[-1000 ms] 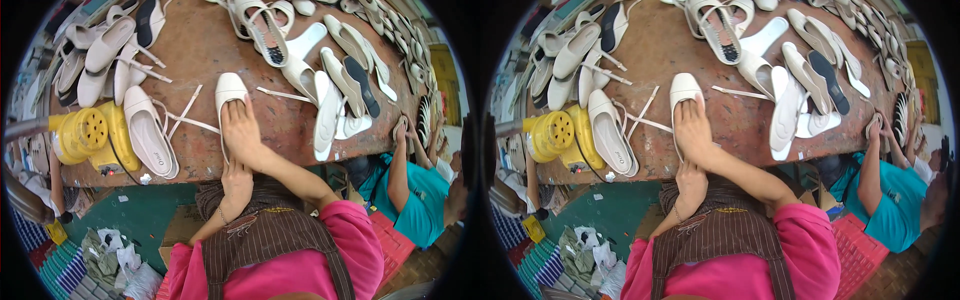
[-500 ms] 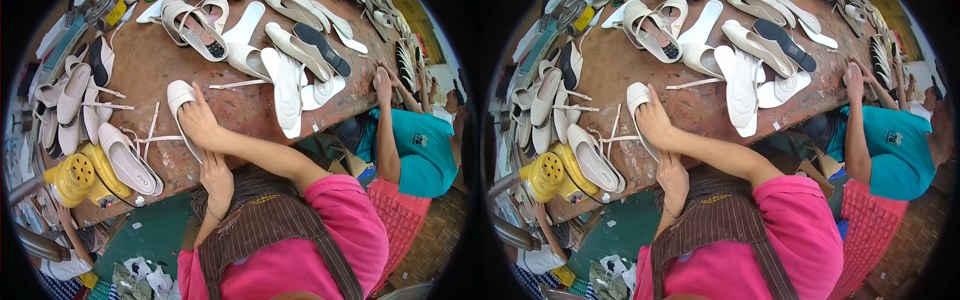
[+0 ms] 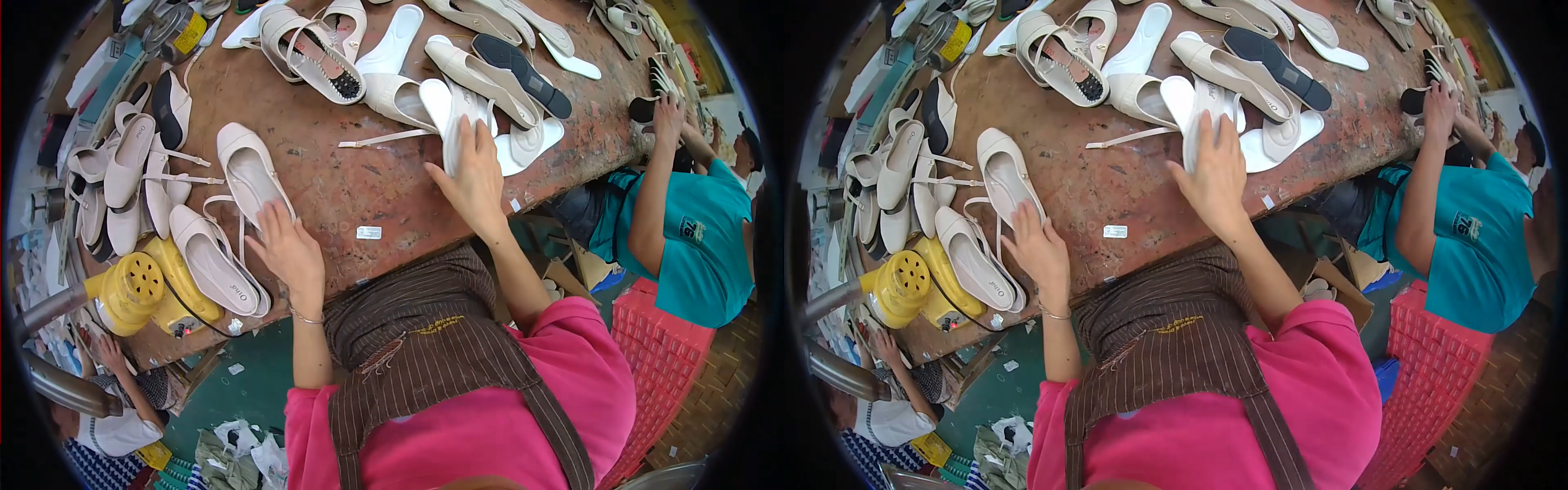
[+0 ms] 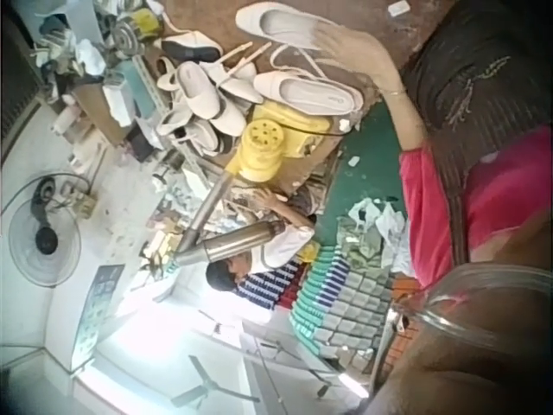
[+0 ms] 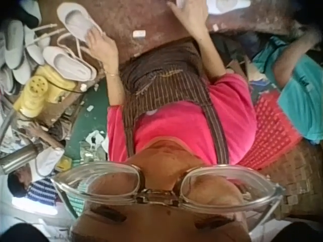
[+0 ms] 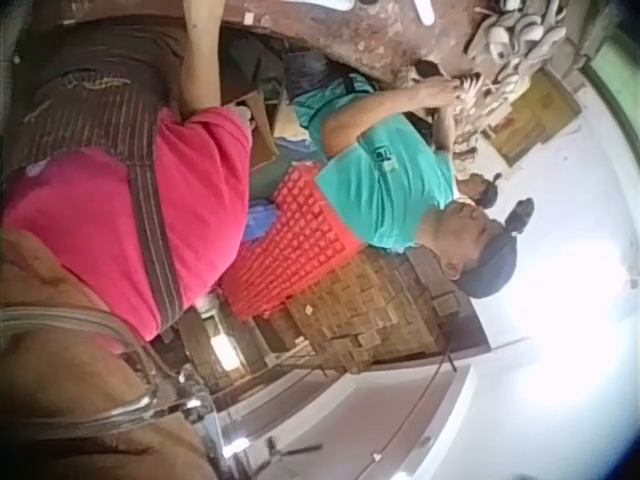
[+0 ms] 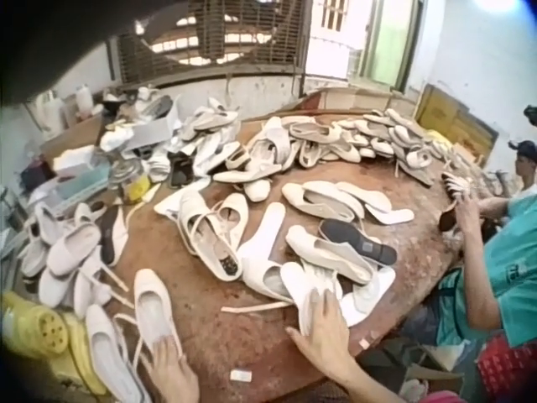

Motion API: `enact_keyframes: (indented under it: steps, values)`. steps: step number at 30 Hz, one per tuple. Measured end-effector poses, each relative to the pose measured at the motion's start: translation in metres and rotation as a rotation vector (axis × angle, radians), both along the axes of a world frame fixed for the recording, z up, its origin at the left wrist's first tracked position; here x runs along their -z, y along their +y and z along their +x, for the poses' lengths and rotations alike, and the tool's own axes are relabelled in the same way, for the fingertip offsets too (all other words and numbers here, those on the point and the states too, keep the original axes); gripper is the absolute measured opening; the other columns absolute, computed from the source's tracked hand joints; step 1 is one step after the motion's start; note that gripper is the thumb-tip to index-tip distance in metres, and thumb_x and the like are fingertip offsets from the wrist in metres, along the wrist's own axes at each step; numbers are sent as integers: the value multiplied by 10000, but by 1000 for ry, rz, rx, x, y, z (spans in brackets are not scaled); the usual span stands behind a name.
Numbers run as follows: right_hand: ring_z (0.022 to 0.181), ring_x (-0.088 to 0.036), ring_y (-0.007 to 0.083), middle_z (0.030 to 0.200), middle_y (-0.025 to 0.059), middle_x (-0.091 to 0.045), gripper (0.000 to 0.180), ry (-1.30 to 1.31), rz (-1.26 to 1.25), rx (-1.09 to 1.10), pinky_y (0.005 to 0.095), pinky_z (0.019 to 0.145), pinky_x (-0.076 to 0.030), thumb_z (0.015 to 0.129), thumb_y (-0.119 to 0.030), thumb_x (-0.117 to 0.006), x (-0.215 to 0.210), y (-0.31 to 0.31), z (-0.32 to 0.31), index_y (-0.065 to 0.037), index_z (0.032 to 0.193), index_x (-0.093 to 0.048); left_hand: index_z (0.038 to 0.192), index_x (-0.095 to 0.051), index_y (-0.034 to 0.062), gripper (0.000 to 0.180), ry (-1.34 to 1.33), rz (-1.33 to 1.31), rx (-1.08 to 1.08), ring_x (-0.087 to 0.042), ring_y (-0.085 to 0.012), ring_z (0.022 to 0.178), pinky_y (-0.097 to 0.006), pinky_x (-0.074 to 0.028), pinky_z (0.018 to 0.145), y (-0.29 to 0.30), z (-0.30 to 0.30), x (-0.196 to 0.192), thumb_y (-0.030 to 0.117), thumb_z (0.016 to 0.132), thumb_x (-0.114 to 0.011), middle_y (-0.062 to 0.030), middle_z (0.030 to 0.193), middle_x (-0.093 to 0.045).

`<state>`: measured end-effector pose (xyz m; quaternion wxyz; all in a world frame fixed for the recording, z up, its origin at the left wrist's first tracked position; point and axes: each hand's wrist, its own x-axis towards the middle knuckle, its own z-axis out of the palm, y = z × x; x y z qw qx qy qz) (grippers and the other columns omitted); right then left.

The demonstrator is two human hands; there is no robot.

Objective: Assembling shoes by inserting insoles and using a fixed heat gun for finishing and shaping.

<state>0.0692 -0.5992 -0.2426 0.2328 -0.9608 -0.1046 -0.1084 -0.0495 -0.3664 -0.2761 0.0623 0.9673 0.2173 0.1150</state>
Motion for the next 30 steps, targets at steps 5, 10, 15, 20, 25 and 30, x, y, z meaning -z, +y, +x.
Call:
enact_keyframes:
  steps: [5, 10, 15, 20, 25, 30]
  values:
    - [1249, -396, 421, 1350, 271, -405, 618, 123, 258, -6, 444, 1028, -352, 725, -92, -645, -20, -6, -18, -14, 1309, -458, 1307, -487, 4, 485, -161, -560, 215, -506, -370, 1185, -484, -354, 1023, -33, 17, -49, 240, 896, -590, -201, 1313, -509]
    - [1228, -441, 385, 1346, 228, -426, 564, 241, 502, -238, 417, 1028, -357, 724, -3, -602, -47, 10, -56, -23, 1279, -510, 1246, -527, -29, 429, -133, -1624, 209, -602, -204, 1014, -297, -494, 819, -89, 43, -50, 232, 913, -599, -179, 1154, -608]
    - [1177, -488, 353, 1284, 188, -493, 534, 341, 553, -324, 455, 1022, -356, 710, -21, -631, -33, 7, -76, -40, 1239, -554, 1087, -585, -67, 264, 51, -1713, 147, -580, -85, 784, -237, -479, 672, -83, 67, -12, 143, 929, -558, -75, 914, -645]
    - [1059, -532, 332, 1197, 142, -549, 391, -176, 178, -134, 504, 980, -320, 746, -140, -688, -27, -28, -33, -74, 1125, -614, 1044, -593, -60, 189, -32, -1736, 127, -555, -58, 763, -226, -471, 678, -72, 46, -9, 77, 939, -515, -28, 900, -636]
    - [843, -589, 315, 870, 88, -646, 185, -45, 62, -3, 363, 808, -444, 744, -143, -713, 0, -63, 21, -31, 883, -666, 1154, -541, -53, 251, -22, -1651, 247, -581, -78, 789, -231, -477, 695, -46, 42, -14, 77, 941, -512, -51, 936, -653]
    - [686, -515, 90, 731, 35, -592, 77, 115, 733, 25, 234, 599, -409, 838, -67, -654, -22, -55, 14, 4, 830, -624, 1303, -423, -31, 509, -203, -776, 160, -567, -381, 1028, -419, -450, 893, -49, 29, -11, 176, 877, -605, -266, 1195, -541]
